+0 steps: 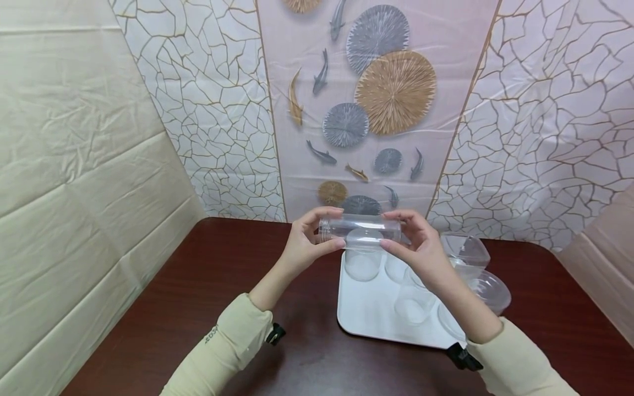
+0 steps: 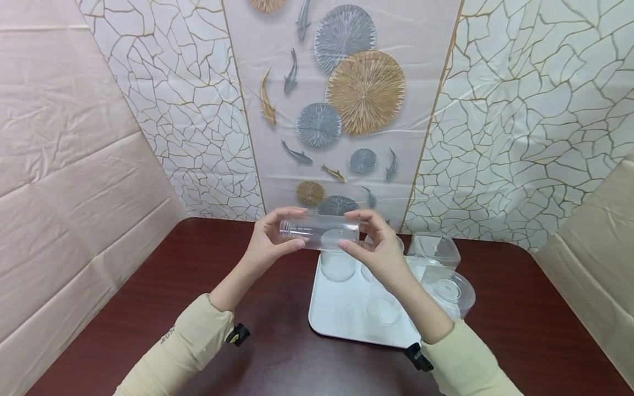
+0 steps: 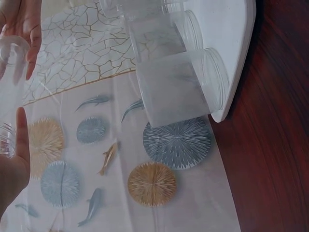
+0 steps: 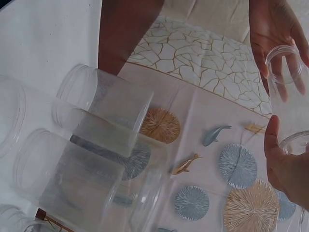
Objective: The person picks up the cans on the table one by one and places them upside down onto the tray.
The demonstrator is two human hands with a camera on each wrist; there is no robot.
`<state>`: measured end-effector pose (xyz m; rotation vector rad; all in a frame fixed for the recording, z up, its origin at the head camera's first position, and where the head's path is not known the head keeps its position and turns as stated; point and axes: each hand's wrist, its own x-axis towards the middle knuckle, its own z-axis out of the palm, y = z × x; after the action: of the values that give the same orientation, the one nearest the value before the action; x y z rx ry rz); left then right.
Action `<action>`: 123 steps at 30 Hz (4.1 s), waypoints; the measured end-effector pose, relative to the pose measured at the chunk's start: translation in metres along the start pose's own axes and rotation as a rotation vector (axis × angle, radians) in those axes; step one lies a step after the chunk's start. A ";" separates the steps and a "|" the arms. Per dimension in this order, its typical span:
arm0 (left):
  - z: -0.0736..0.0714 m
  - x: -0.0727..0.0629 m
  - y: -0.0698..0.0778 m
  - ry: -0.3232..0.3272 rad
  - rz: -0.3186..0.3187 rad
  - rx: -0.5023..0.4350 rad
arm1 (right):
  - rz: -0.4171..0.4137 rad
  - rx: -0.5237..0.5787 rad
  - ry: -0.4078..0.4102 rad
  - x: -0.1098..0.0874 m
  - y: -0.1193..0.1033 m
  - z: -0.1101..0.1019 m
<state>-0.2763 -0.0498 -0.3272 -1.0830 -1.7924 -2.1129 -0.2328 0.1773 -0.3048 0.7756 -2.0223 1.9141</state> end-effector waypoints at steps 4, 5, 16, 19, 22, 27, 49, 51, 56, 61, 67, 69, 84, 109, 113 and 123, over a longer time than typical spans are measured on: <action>-0.001 -0.002 -0.001 0.000 -0.001 -0.010 | 0.002 0.000 0.002 -0.001 -0.001 0.001; -0.001 -0.002 -0.001 -0.001 -0.002 -0.009 | 0.000 0.001 0.002 0.000 -0.001 0.001; -0.010 -0.007 0.003 0.027 -0.019 0.030 | 0.012 -0.069 0.011 0.000 -0.003 -0.005; -0.014 -0.010 0.001 0.031 -0.020 0.037 | 0.022 -0.066 0.008 0.000 -0.004 -0.006; -0.017 -0.012 0.001 0.022 -0.028 0.048 | 0.022 -0.051 -0.004 0.000 -0.003 -0.006; -0.023 -0.015 0.001 0.000 -0.054 0.083 | 0.025 -0.081 -0.009 0.000 -0.004 -0.008; -0.032 -0.036 0.001 -0.037 -0.137 0.288 | -0.053 -0.570 -0.067 -0.002 0.002 -0.002; -0.034 -0.038 0.000 -0.043 -0.145 0.293 | -0.082 -0.622 -0.076 -0.003 0.005 -0.001; -0.036 -0.043 -0.004 -0.048 -0.155 0.297 | -0.145 -0.682 -0.074 -0.003 0.011 0.002; -0.040 -0.047 -0.006 -0.048 -0.154 0.299 | -0.179 -0.727 -0.090 -0.002 0.015 0.004; -0.042 -0.053 -0.009 -0.048 -0.161 0.304 | -0.155 -0.747 -0.165 -0.003 0.025 0.006; -0.042 -0.055 -0.010 -0.054 -0.164 0.308 | -0.161 -0.754 -0.190 -0.004 0.030 0.007; -0.043 -0.066 -0.017 -0.066 -0.189 0.315 | -0.172 -0.855 -0.281 -0.013 0.056 0.017; -0.043 -0.067 -0.016 -0.076 -0.179 0.309 | -0.085 -0.948 -0.407 -0.015 0.061 0.021; -0.042 -0.068 -0.016 -0.077 -0.182 0.312 | -0.060 -0.941 -0.434 -0.017 0.058 0.020; -0.050 -0.072 -0.013 -0.060 -0.182 0.370 | -0.094 -0.963 -0.346 -0.032 0.030 0.003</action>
<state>-0.2520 -0.1146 -0.3827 -0.9242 -2.2703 -1.7454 -0.2219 0.1812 -0.3478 0.9044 -2.6364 0.5837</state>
